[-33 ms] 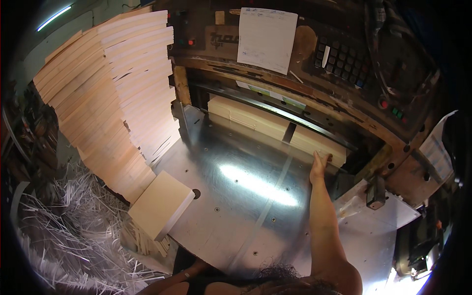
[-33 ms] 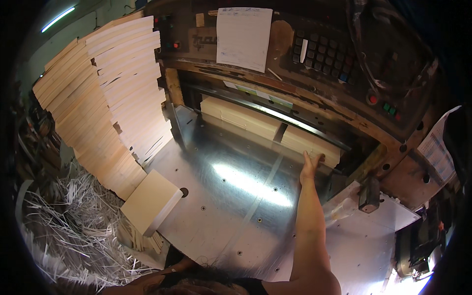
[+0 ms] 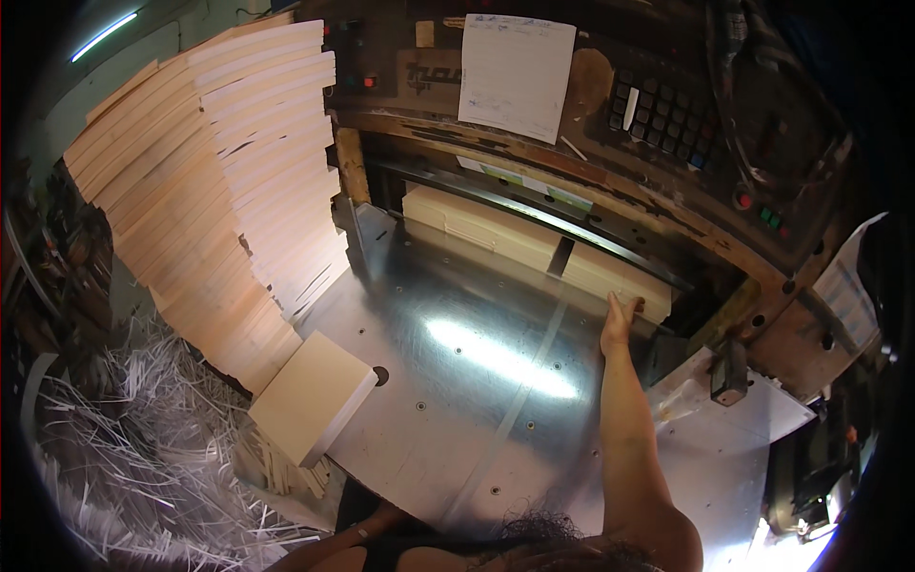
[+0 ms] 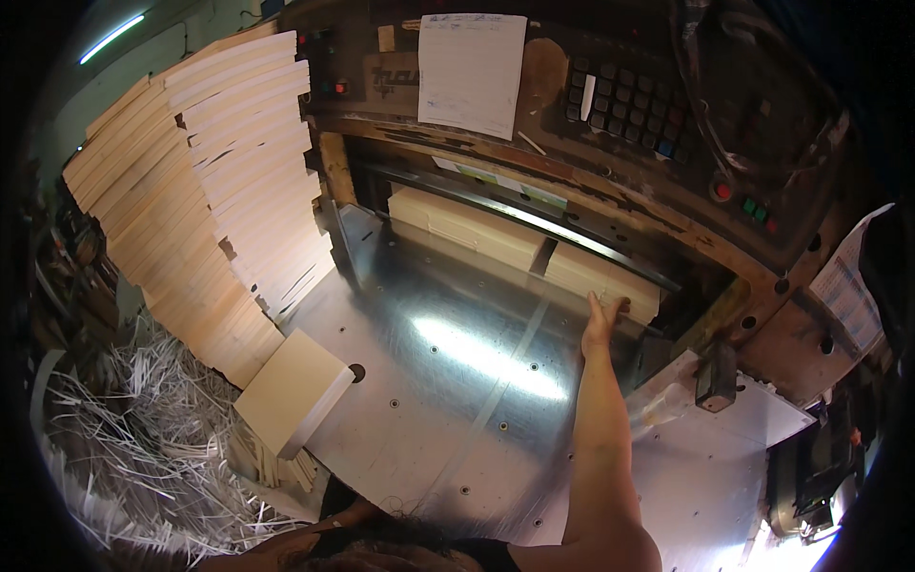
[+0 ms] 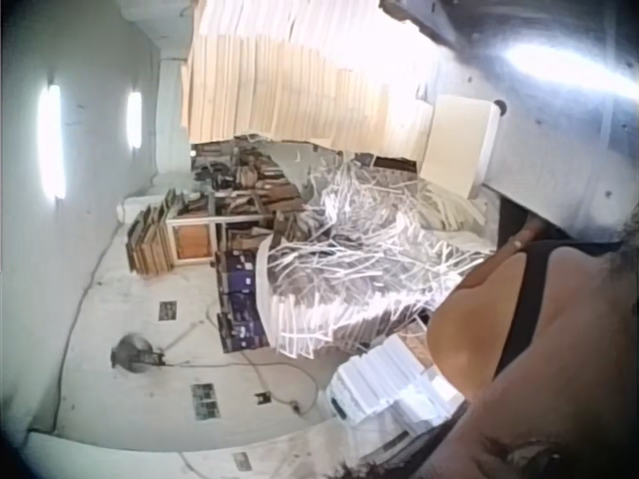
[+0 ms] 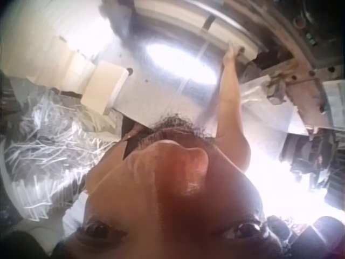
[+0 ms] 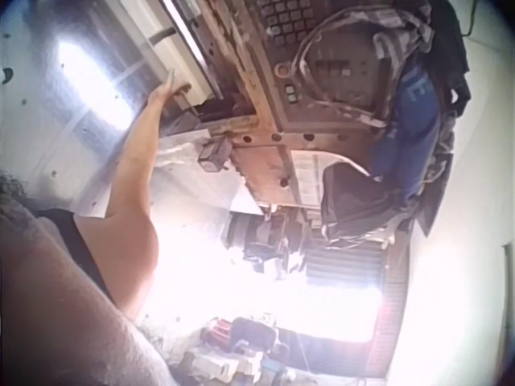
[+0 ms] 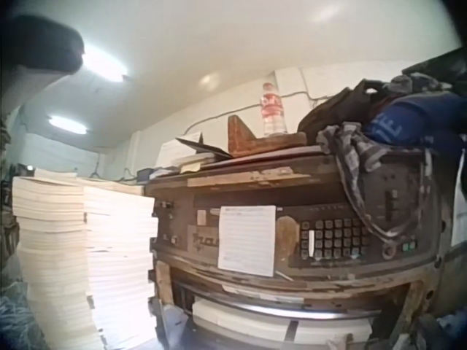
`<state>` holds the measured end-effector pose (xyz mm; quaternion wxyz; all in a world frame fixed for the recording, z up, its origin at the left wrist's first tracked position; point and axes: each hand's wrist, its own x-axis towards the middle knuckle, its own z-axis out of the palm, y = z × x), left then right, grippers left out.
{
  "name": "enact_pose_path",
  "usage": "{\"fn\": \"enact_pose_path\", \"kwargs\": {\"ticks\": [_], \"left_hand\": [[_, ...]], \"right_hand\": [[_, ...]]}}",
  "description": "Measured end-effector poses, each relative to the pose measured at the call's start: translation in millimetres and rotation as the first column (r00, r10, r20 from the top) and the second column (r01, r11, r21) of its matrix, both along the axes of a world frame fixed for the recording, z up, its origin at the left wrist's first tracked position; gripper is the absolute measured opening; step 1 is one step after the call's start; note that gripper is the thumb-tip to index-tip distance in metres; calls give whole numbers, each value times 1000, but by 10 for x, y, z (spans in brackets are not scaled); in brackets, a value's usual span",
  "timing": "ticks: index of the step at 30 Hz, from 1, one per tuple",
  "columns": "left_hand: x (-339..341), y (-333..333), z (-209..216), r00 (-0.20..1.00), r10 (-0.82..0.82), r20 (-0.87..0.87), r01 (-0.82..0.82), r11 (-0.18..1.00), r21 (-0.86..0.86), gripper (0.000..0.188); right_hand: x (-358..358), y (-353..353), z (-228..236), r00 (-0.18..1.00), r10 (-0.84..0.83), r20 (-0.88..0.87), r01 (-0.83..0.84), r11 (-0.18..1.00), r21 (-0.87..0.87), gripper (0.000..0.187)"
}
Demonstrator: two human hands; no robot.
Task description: The person aligns stacks of paper against a guide on a metal workbench, operates a large industrial paper cutter to trim the edges, and collects the resulting thin strips of paper into a plastic bag.
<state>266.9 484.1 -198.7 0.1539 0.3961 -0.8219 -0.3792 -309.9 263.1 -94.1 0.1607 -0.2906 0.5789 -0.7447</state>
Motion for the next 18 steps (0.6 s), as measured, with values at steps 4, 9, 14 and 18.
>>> {"fn": "enact_pose_path", "kwargs": {"ticks": [4, 9, 14, 18], "left_hand": [[-31, -53, 43, 1000, -9, 7, 9, 1000, 11, 49], [-32, -80, 94, 1000, -5, 17, 5, 1000, 27, 49], [-47, -87, 118, 1000, -13, 16, 12, 999, 41, 49], [-41, -108, 168, 1000, -12, 20, 11, 999, 52, 49]], "right_hand": [[-30, -34, -50, 996, -63, -60, 60, 997, -41, 106], [-65, -60, -79, 1000, -18, -5, 18, 1000, 6, 103], [-89, -67, -92, 1000, 15, 18, -14, 999, -32, 104], [-21, -64, -68, 999, -28, 30, 27, 999, 40, 105]]}}
